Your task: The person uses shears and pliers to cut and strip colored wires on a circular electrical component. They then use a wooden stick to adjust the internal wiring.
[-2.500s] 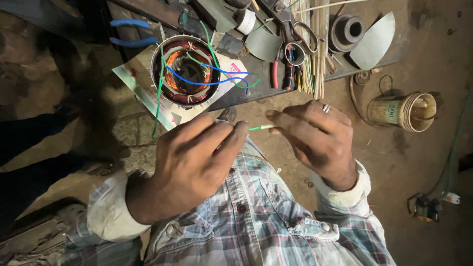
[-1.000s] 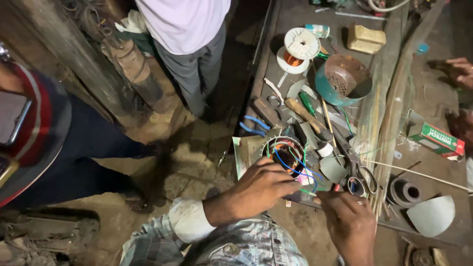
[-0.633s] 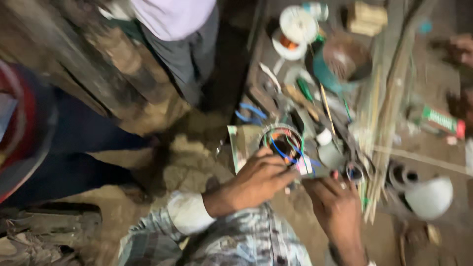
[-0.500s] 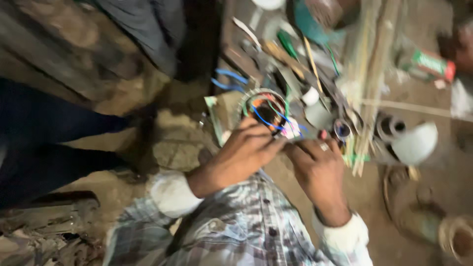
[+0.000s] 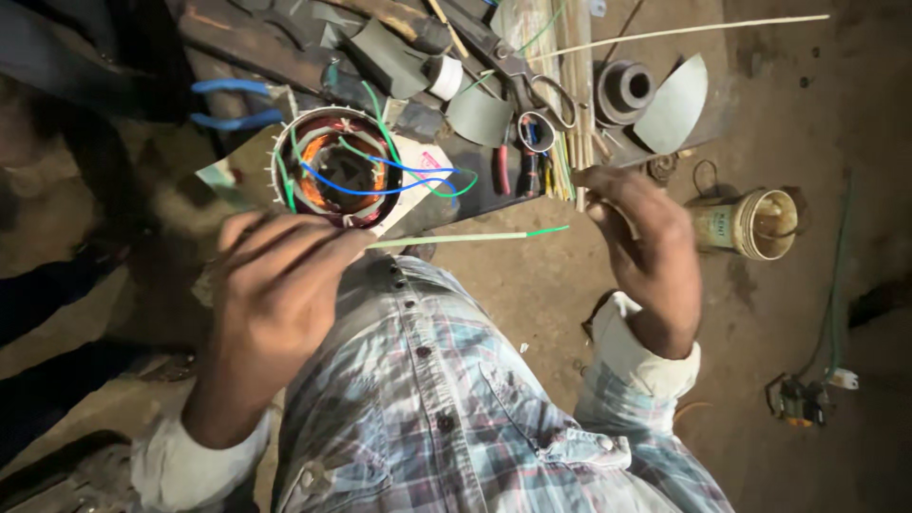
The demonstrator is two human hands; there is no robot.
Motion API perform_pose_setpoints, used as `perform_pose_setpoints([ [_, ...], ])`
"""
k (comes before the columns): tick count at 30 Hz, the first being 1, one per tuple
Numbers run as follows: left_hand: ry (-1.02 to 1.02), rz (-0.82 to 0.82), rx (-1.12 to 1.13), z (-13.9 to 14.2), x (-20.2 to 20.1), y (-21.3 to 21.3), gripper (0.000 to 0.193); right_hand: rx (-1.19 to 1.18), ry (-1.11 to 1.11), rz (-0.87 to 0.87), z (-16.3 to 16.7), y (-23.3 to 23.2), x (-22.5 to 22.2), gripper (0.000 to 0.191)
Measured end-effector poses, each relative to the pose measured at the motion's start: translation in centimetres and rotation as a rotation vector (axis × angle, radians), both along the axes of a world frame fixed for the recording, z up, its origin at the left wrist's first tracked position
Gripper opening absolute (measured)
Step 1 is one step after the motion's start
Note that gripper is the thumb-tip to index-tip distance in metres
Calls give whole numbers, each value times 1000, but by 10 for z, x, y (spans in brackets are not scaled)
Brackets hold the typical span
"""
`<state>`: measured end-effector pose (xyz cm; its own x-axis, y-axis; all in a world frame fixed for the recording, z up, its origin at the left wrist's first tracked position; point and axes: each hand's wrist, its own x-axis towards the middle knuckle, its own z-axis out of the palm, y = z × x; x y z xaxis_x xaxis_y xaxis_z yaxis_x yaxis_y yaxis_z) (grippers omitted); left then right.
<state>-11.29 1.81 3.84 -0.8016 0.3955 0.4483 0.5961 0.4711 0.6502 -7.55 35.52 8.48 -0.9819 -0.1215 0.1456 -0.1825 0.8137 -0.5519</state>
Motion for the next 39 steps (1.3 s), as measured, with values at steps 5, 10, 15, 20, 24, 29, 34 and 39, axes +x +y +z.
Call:
perform_pose_setpoints([
  [5, 13, -8, 31, -5, 0, -1, 24, -148, -181, 63, -15, -8, 6, 29],
  [10, 44, -7, 66, 0, 2, -13, 32, -176, -147, -94, -6, -31, 29, 11],
  [15, 223, -177, 76, 26, 38, 13, 40, -318, -13, 6, -16, -31, 47, 21],
  [20, 302, -85, 62, 11, 57, 51, 37, -435, 196, 140, -47, -24, 56, 33],
  [24, 265, -132, 1, -12, 48, 46, 34, -479, 243, 121, -51, -21, 56, 36],
  [29, 261, -77, 57, -32, 30, 19, 30, -499, 238, 60, -43, -23, 49, 37],
  [34, -292, -83, 120, -35, 27, 14, 16, -462, 115, -20, -33, -32, 48, 36],
  [39, 8, -251, 17, -29, 17, -2, 37, -122, -250, -5, -17, -26, 39, 22],
])
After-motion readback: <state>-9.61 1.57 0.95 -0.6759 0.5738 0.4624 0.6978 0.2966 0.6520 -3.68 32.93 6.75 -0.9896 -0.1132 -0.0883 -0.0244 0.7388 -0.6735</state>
